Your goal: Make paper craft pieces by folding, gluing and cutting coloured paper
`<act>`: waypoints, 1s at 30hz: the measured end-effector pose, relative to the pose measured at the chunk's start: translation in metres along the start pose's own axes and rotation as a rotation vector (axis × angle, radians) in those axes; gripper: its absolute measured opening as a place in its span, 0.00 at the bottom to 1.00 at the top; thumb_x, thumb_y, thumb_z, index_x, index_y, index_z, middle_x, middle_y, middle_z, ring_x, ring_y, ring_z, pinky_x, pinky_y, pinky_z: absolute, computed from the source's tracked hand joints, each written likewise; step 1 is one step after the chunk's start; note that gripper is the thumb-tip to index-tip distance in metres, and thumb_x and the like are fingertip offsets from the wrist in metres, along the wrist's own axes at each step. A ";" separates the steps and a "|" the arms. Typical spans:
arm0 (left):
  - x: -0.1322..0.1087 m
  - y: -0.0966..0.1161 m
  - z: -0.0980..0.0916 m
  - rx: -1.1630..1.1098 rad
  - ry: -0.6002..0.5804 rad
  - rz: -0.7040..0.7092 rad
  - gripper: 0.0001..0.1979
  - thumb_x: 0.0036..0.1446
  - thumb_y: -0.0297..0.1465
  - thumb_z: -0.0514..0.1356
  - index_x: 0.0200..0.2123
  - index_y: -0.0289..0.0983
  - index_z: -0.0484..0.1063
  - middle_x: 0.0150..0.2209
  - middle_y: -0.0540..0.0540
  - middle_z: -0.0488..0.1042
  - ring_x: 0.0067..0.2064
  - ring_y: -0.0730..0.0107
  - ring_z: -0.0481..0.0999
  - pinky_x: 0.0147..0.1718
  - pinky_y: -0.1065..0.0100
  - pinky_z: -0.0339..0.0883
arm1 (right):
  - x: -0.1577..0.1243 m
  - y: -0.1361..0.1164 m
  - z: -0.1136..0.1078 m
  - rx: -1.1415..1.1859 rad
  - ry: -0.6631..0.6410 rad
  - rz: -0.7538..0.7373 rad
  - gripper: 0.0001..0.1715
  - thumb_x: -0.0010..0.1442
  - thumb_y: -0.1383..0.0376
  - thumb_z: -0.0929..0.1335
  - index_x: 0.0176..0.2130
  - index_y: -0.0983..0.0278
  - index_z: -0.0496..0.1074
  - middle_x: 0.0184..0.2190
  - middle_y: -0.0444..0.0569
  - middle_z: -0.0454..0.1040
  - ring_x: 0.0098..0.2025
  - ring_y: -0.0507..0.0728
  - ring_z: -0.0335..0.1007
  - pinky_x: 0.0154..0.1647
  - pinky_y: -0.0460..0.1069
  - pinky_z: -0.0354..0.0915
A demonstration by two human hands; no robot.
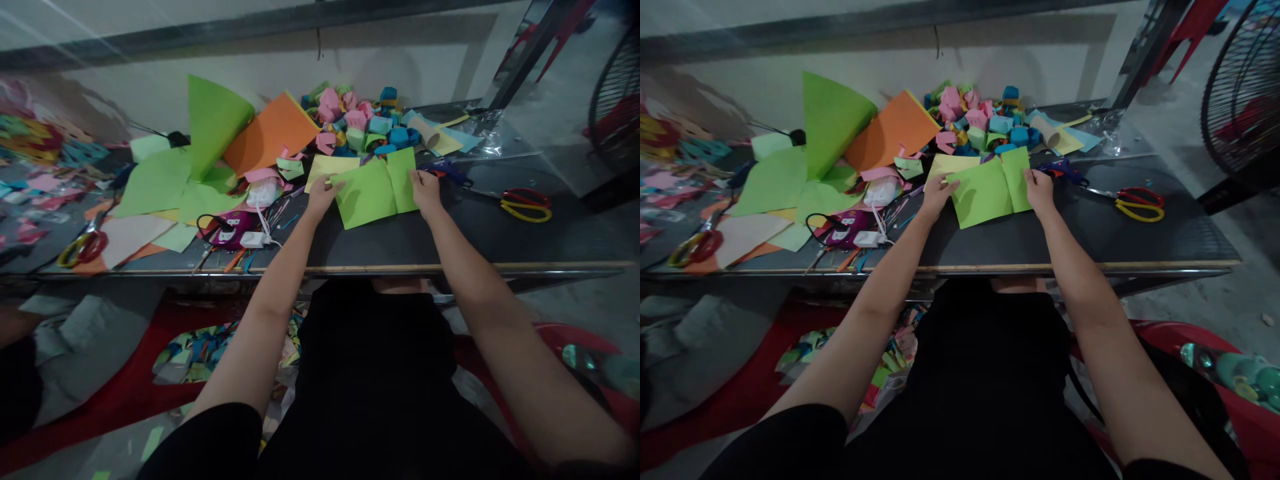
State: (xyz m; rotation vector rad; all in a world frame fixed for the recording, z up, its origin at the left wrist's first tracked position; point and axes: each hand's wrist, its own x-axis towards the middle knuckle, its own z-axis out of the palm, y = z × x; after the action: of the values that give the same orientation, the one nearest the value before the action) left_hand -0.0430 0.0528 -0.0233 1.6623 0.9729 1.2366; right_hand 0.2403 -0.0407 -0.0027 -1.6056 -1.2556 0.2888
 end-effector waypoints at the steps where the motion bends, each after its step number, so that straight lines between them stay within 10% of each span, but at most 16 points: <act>1: -0.001 0.000 0.002 -0.024 0.006 -0.025 0.37 0.49 0.61 0.69 0.51 0.39 0.73 0.35 0.44 0.77 0.38 0.63 0.79 0.39 0.62 0.72 | 0.001 0.001 0.001 -0.011 0.037 -0.009 0.35 0.69 0.38 0.63 0.24 0.59 0.57 0.22 0.41 0.54 0.27 0.52 0.51 0.31 0.50 0.52; 8: -0.004 -0.006 0.016 -0.156 -0.010 -0.038 0.36 0.55 0.65 0.61 0.46 0.38 0.75 0.37 0.40 0.78 0.42 0.60 0.81 0.40 0.62 0.74 | 0.002 0.010 0.011 -0.001 0.215 -0.020 0.40 0.68 0.31 0.54 0.28 0.59 0.63 0.24 0.42 0.56 0.29 0.54 0.57 0.33 0.51 0.56; 30: -0.007 -0.004 0.013 0.125 0.173 0.035 0.29 0.60 0.61 0.61 0.32 0.39 0.69 0.25 0.51 0.60 0.32 0.68 0.68 0.34 0.65 0.64 | -0.005 -0.005 0.009 -0.182 0.214 -0.120 0.35 0.74 0.39 0.55 0.28 0.60 0.63 0.23 0.44 0.58 0.30 0.56 0.63 0.35 0.52 0.58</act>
State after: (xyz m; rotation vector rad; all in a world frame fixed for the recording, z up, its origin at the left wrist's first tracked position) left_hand -0.0319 0.0460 -0.0319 1.6948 1.1509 1.3855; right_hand 0.2290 -0.0400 -0.0039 -1.6576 -1.2332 -0.0739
